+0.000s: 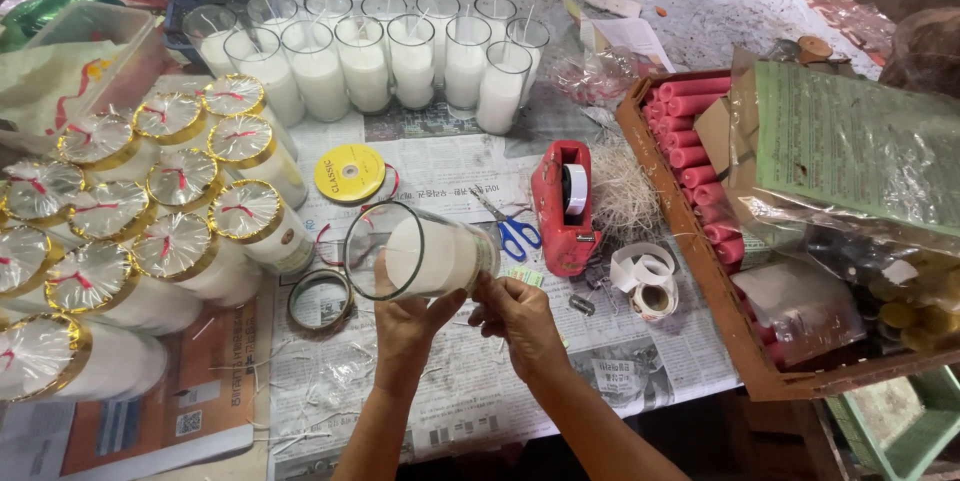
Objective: Applying labels and gold decorative bands to glass candles at a labeling station.
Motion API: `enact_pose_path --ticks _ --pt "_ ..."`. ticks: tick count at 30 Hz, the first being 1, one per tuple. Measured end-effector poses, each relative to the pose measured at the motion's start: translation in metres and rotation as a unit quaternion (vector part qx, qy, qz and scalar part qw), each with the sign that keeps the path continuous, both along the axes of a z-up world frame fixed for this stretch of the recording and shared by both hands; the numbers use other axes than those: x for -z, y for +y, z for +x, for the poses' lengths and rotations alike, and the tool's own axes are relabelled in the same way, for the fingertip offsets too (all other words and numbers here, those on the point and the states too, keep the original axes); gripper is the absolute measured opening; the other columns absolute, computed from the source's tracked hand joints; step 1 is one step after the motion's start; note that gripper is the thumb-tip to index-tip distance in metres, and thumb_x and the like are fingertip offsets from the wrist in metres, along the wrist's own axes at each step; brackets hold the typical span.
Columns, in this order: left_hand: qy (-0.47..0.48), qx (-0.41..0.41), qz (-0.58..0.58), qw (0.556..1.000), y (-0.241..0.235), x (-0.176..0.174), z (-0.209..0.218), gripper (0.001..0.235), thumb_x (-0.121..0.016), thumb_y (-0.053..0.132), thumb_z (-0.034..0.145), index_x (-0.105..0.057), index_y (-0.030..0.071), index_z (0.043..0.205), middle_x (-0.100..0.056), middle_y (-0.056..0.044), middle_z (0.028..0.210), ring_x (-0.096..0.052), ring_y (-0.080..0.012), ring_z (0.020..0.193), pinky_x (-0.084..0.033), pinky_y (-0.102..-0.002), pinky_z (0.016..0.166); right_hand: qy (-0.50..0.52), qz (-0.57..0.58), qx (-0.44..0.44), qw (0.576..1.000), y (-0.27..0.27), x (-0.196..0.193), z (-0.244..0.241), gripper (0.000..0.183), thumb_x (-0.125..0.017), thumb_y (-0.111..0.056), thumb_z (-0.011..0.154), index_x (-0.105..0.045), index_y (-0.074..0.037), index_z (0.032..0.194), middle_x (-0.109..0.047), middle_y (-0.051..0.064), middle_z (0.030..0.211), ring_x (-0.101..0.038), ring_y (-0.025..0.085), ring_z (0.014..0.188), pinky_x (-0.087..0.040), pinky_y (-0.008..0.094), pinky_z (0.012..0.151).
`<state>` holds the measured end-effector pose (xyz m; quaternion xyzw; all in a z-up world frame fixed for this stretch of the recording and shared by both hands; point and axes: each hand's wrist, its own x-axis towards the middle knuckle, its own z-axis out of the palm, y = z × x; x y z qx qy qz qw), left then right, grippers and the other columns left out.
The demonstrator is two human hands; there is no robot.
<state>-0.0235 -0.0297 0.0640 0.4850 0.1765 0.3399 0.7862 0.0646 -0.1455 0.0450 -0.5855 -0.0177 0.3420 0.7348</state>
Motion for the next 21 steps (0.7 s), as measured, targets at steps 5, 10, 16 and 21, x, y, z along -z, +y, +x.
enact_pose_path --ticks 5,10,16,21 --pt "-0.052 -0.024 -0.004 0.998 -0.006 0.002 0.008 0.078 -0.086 0.018 0.071 -0.044 0.001 0.134 -0.067 -0.019 0.11 -0.068 -0.0295 0.097 -0.061 -0.036 0.072 -0.084 -0.09 -0.023 0.992 0.009 0.008 -0.004 0.053 -0.075 -0.052 0.077 -0.072 0.001 0.074 -0.069 0.011 0.064 -0.064 0.018 0.059 -0.044 0.028 0.056" --pt "-0.077 -0.124 -0.067 0.987 -0.017 -0.001 0.013 0.066 -0.086 0.0 0.073 -0.057 0.004 0.132 -0.074 -0.009 0.101 -0.068 -0.0138 0.086 -0.06 -0.038 0.085 -0.122 -0.097 0.03 0.987 0.024 0.023 -0.016 0.049 -0.085 -0.045 0.084 -0.074 0.001 0.074 -0.069 0.014 0.065 -0.068 0.021 0.064 -0.052 0.029 0.06" --pt "-0.063 -0.09 -0.133 0.985 0.0 0.03 0.018 0.064 -0.08 0.007 0.082 -0.045 0.013 0.136 -0.063 -0.009 0.121 -0.063 -0.0187 0.104 -0.055 -0.044 0.099 -0.193 -0.231 -0.039 0.953 0.012 0.058 -0.024 0.045 -0.09 -0.049 0.078 -0.078 -0.005 0.077 -0.07 0.01 0.066 -0.063 0.015 0.063 -0.051 0.03 0.061" --pt "0.133 -0.012 0.029 0.991 0.036 0.067 0.022 0.107 -0.094 0.03 0.052 -0.043 -0.001 0.141 -0.064 -0.02 0.134 -0.062 -0.0322 0.126 -0.06 -0.037 0.101 -0.32 -0.24 -0.118 0.909 -0.031 0.112 -0.026 0.009 -0.078 -0.023 0.084 -0.078 -0.014 0.082 -0.077 0.002 0.075 -0.07 0.014 0.069 -0.053 0.029 0.065"
